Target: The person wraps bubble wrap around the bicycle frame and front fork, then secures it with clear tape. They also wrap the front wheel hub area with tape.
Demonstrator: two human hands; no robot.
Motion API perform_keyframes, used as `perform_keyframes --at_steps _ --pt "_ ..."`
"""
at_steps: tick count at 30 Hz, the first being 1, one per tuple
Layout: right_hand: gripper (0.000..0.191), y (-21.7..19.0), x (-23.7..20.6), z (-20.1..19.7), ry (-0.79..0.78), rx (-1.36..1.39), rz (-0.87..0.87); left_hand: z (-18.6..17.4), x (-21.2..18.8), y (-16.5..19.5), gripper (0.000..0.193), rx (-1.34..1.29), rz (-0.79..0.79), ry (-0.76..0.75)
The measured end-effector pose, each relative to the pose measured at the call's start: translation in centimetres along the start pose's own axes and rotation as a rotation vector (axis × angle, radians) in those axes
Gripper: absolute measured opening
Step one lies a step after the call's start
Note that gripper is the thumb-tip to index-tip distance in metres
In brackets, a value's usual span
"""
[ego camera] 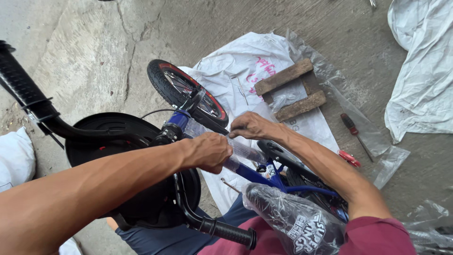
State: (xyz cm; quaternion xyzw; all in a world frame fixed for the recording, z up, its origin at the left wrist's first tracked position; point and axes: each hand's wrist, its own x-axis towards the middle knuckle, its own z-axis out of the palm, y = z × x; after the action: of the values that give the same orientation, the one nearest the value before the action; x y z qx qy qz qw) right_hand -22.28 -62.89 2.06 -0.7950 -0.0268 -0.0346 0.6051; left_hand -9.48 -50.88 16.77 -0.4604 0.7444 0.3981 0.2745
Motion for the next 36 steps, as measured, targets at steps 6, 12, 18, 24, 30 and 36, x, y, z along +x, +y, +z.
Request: perform_keyframes --at_steps 6,12,18,24,30,36 --pt "0.018 1.3 0.0 1.6 0.103 0.014 -0.055 -0.8 -0.6 0.4 0.043 0.031 0.060 0.006" --pt "0.013 1.9 -0.7 2.6 0.205 -0.112 -0.091 0.1 3.0 -0.5 0.048 -0.062 0.051 -0.093" --pt "0.014 2.1 -1.0 3.7 0.224 -0.111 -0.106 1.6 4.0 -0.4 0.031 -0.102 -0.036 -0.136" --pt "0.017 2.5 -1.3 3.6 0.217 -0.033 -0.124 3.4 3.2 -0.2 0.018 0.010 0.070 0.045" --pt "0.013 3.1 -2.2 3.5 0.208 -0.067 -0.126 2.7 3.4 -0.2 0.023 -0.020 -0.001 -0.023" --pt "0.013 0.1 -5.4 0.5 0.222 -0.232 -0.083 1.1 1.7 -0.2 0.082 0.023 0.025 0.192"
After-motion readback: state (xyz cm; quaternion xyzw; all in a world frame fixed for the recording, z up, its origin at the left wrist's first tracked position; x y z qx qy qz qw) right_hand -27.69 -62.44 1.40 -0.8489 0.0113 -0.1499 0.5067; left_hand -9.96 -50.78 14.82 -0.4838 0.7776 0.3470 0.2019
